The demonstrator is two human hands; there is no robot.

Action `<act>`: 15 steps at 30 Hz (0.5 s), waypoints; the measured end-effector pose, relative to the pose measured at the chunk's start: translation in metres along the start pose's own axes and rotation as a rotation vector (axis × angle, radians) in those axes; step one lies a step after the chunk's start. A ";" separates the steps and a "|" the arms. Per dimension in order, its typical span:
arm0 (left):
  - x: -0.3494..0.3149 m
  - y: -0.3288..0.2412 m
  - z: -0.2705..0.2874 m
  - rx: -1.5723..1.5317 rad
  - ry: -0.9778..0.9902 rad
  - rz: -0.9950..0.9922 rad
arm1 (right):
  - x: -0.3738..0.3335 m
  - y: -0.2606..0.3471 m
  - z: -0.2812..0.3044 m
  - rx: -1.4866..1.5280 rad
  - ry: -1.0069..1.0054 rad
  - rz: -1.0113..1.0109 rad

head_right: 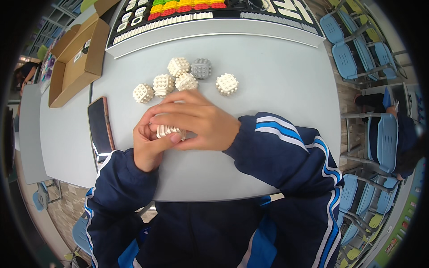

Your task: The person assembles small white and gray interlocking plastic blocks into several spherical shapes on a table. They repeatedly pick up pieces, connect them, and place the completed spheres into a compartmentalized tray.

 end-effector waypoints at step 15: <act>0.000 -0.001 0.007 0.085 0.066 0.062 | 0.000 0.018 0.008 -0.309 0.073 0.174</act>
Point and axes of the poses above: each hand's wrist, its own x-axis towards the middle knuckle, its own z-axis out of the back of the hand, y = z × x, the point moved 2 cm from there along x, towards the middle knuckle, and after that the axes turned 13 degrees about y, right-handed, at the moved point
